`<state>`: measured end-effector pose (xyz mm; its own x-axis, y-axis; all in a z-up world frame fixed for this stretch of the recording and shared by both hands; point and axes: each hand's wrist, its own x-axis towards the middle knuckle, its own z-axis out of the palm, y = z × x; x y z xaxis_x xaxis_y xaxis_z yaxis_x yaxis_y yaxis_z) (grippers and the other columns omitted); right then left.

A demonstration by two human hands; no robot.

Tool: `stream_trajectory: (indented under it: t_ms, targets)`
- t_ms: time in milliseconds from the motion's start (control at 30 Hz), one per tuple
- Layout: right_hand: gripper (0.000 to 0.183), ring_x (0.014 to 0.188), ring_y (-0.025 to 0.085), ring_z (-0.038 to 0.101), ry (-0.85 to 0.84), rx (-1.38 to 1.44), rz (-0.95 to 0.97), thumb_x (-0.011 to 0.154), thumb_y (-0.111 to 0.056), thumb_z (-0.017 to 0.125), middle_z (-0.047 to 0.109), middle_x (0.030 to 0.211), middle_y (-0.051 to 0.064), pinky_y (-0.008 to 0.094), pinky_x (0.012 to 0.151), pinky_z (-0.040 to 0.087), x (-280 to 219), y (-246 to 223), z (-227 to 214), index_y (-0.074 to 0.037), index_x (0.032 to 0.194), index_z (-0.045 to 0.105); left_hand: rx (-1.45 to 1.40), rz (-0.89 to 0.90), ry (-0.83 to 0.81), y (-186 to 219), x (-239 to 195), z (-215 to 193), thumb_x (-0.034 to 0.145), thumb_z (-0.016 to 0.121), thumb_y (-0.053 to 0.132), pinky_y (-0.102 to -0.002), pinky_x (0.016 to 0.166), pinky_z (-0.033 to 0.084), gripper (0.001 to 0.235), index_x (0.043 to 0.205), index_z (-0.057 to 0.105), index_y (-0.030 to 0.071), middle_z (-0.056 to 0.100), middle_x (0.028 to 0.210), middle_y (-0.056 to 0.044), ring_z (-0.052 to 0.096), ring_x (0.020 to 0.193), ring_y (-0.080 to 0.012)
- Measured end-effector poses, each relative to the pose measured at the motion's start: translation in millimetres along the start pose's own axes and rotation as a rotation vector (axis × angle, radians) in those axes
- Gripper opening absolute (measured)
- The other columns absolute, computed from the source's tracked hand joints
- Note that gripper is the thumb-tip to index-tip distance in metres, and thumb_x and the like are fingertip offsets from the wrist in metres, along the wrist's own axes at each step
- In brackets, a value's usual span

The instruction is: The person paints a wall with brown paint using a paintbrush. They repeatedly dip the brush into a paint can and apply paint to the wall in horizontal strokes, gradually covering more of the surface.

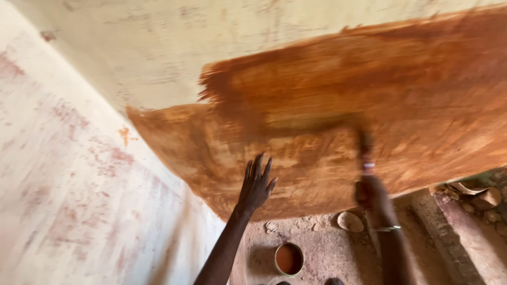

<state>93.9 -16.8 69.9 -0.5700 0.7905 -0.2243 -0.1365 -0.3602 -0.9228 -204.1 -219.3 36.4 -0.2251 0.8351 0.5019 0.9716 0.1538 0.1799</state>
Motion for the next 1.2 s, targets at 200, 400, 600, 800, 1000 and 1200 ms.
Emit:
stream_trajectory:
  t_ms: [200,400,600,800,1000,1200]
  targets:
    - [0.062,0.038,0.014,0.028,0.086,-0.273,0.098,0.106,-0.057,0.035,0.035,0.048,-0.001,0.028,0.036,0.026,3,11,126,-0.017,0.059,0.044,-0.003,0.030,-0.031,-43,-21,-1,0.106,0.051,0.041,-0.055,0.125,0.019,0.069,0.161,0.025,0.009,0.021,0.166,-0.020,0.024,0.154,-0.0354]
    - [0.018,0.041,0.011,0.041,-0.544,-0.564,0.168,0.101,-0.036,0.038,0.048,0.057,-0.004,0.023,0.037,0.039,-43,59,271,-0.027,0.110,0.051,-0.139,0.154,0.248,-63,-37,38,0.104,0.052,0.037,-0.056,0.135,0.016,0.068,0.162,0.027,0.015,0.021,0.172,-0.014,0.024,0.160,-0.0295]
    - [0.026,0.039,0.009,0.033,-0.096,-0.201,0.162,0.101,-0.038,0.045,0.042,0.054,-0.006,0.026,0.034,0.029,-38,-4,178,-0.020,0.083,0.048,-0.086,0.089,0.023,-57,-35,9,0.104,0.055,0.040,-0.053,0.125,0.019,0.070,0.160,0.026,0.010,0.021,0.167,-0.017,0.023,0.154,-0.0339]
    - [0.018,0.037,0.011,0.037,0.264,0.183,-0.027,0.097,-0.030,0.048,0.046,0.052,-0.005,0.028,0.033,0.031,-42,-13,105,-0.023,0.080,0.045,-0.099,0.147,-0.045,-34,0,-12,0.103,0.058,0.038,-0.054,0.124,0.021,0.072,0.161,0.027,0.009,0.021,0.167,-0.018,0.024,0.153,-0.0348]
    - [0.016,0.046,0.011,0.039,-0.391,-0.312,0.105,0.103,-0.035,0.043,0.051,0.063,-0.002,0.024,0.042,0.038,-35,42,206,-0.029,0.098,0.057,-0.142,0.174,0.000,-19,20,-4,0.097,0.064,0.030,-0.053,0.128,0.020,0.074,0.161,0.030,0.018,0.022,0.169,-0.015,0.026,0.155,-0.0302]
    - [0.012,0.043,0.011,0.034,-0.289,-0.257,0.151,0.102,-0.035,0.047,0.042,0.057,-0.003,0.026,0.038,0.032,-46,6,177,-0.035,0.090,0.045,-0.199,0.186,-0.039,1,37,-1,0.094,0.064,0.031,-0.054,0.124,0.019,0.079,0.159,0.026,0.009,0.021,0.164,-0.021,0.023,0.151,-0.0376]
